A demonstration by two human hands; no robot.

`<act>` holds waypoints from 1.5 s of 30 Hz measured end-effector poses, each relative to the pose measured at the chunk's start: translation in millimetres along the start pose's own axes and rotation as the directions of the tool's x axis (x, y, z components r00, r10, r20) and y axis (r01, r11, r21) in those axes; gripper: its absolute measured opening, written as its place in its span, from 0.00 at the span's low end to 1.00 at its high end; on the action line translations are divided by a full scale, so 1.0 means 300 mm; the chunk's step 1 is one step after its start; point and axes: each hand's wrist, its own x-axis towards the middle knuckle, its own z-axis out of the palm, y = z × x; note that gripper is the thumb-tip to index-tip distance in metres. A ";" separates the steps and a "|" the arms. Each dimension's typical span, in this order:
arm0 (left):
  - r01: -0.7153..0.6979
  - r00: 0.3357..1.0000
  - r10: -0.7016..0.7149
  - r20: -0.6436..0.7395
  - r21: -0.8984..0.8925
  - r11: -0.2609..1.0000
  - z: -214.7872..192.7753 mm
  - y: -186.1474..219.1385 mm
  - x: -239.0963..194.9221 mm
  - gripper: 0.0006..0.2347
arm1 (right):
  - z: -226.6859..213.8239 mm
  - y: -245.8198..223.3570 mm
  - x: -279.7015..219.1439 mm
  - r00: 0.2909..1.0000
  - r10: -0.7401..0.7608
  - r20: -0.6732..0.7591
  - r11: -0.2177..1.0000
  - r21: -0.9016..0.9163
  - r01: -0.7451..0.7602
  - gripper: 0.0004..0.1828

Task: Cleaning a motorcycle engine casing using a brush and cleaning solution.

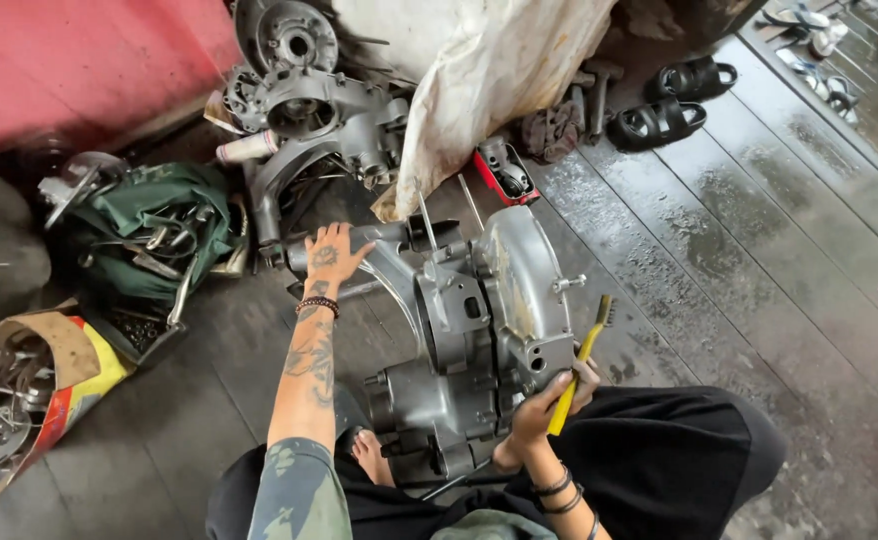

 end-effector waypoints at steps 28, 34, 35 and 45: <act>0.280 0.959 -0.280 -0.045 -0.021 0.960 0.039 -0.099 -0.097 0.33 | 0.194 -0.039 0.199 0.971 -0.237 0.015 0.933 0.284 0.223 0.09; 0.358 0.933 -0.359 -0.025 -0.033 0.933 -0.031 -0.131 -0.278 0.33 | 0.276 0.026 0.251 0.961 -0.267 0.078 0.888 0.408 0.213 0.13; 0.357 0.934 -0.357 0.015 -0.052 0.933 -0.048 -0.131 -0.309 0.35 | 0.291 0.060 0.256 0.956 -0.278 0.091 0.880 0.424 0.216 0.13; 0.456 0.772 -0.351 0.530 -0.076 0.887 -0.112 -0.304 -0.481 0.46 | 0.276 -0.003 0.269 0.873 -0.424 0.241 0.805 0.542 0.241 0.15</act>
